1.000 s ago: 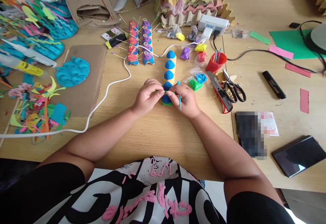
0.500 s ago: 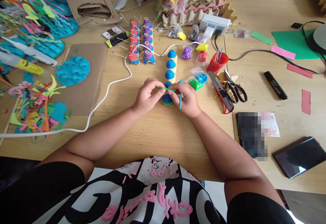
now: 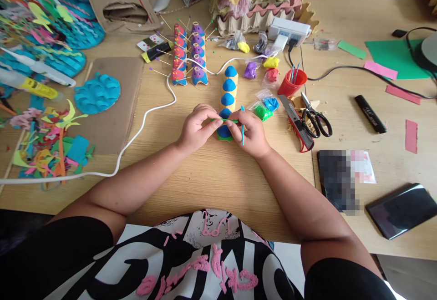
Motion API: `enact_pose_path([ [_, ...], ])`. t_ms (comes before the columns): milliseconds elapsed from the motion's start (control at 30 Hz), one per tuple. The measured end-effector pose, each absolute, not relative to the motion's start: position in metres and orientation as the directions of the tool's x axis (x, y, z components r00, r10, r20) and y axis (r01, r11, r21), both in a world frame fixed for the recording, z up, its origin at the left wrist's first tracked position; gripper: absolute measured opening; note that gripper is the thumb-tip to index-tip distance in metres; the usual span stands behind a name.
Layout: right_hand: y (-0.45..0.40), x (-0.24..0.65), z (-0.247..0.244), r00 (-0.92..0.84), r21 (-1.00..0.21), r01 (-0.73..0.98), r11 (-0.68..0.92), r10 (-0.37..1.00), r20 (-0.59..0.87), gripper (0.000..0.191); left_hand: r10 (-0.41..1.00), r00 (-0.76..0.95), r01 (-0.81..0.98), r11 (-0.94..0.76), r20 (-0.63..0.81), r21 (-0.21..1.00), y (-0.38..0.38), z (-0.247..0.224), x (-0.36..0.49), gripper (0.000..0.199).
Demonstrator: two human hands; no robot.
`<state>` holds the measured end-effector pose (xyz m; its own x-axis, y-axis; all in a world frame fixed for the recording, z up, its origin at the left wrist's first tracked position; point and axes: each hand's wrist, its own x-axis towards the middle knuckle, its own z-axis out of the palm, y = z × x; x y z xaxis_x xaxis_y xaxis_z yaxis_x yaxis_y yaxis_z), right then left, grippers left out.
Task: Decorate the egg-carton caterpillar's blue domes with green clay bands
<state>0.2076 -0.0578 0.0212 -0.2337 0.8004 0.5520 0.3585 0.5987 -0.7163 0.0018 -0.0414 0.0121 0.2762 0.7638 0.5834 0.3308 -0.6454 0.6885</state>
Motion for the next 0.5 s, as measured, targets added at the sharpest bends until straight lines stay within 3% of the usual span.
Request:
enact_pose_path([
  [500,-0.0588,0.2071,0.0219,-0.254,-0.761,0.329,0.559,0.829,0.499,0.050,0.802,0.278,0.324,-0.596,0.528,0.735,-0.0422,0.0189,0.0005,0.059],
])
